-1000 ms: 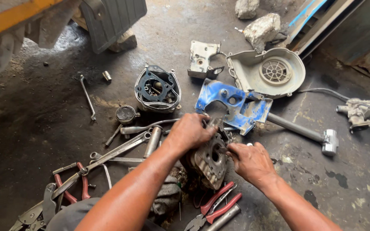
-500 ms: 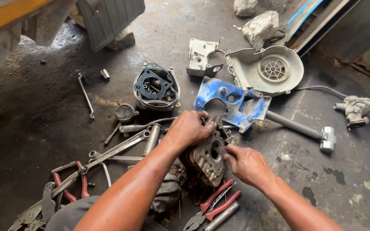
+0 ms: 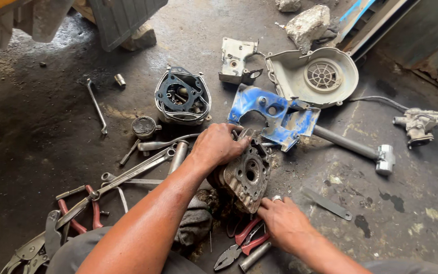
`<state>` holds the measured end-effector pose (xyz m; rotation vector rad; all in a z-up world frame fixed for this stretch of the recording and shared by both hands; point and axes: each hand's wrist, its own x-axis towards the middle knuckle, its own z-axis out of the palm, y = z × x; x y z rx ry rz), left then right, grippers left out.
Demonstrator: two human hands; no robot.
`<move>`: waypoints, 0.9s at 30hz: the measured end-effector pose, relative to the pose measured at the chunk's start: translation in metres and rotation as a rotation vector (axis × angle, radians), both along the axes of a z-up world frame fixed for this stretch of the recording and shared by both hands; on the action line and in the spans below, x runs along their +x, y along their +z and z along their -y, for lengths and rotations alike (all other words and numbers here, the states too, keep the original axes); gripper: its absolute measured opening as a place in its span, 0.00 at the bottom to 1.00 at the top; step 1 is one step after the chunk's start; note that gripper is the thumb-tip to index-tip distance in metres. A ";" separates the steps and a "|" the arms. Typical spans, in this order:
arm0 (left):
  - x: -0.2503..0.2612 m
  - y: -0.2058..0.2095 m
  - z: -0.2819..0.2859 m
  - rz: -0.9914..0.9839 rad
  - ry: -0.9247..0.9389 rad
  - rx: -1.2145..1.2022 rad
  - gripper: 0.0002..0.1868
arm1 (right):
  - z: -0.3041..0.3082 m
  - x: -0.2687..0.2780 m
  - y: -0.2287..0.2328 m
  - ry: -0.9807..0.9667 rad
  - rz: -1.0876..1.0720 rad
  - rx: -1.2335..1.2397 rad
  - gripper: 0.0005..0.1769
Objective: The person sits on the floor of a workshop and uses a metal file to scrape and clean the internal surfaces of a disassembled engine cylinder block. They rotate the block to access different areas and occasionally wipe the surface with a rag.
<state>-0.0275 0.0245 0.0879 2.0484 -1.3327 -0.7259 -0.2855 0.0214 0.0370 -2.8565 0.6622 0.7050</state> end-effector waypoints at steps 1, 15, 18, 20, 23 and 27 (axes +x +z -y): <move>0.000 0.000 -0.001 0.000 0.004 -0.002 0.29 | 0.002 0.002 -0.003 -0.022 -0.057 -0.033 0.19; 0.003 -0.001 0.000 -0.008 0.007 0.038 0.30 | 0.021 -0.002 0.050 -0.016 -0.391 0.216 0.25; 0.002 -0.002 0.001 0.013 -0.009 0.032 0.31 | 0.035 -0.019 0.074 -0.104 -0.483 0.369 0.23; 0.004 -0.004 0.002 0.024 -0.015 -0.002 0.31 | 0.057 -0.029 0.084 -0.226 -0.350 0.312 0.27; 0.000 -0.008 0.002 0.015 -0.014 -0.037 0.30 | 0.078 -0.041 0.089 -0.443 0.057 0.298 0.26; 0.000 -0.004 0.004 -0.006 -0.008 -0.026 0.30 | 0.072 -0.027 0.077 -0.747 0.326 0.193 0.20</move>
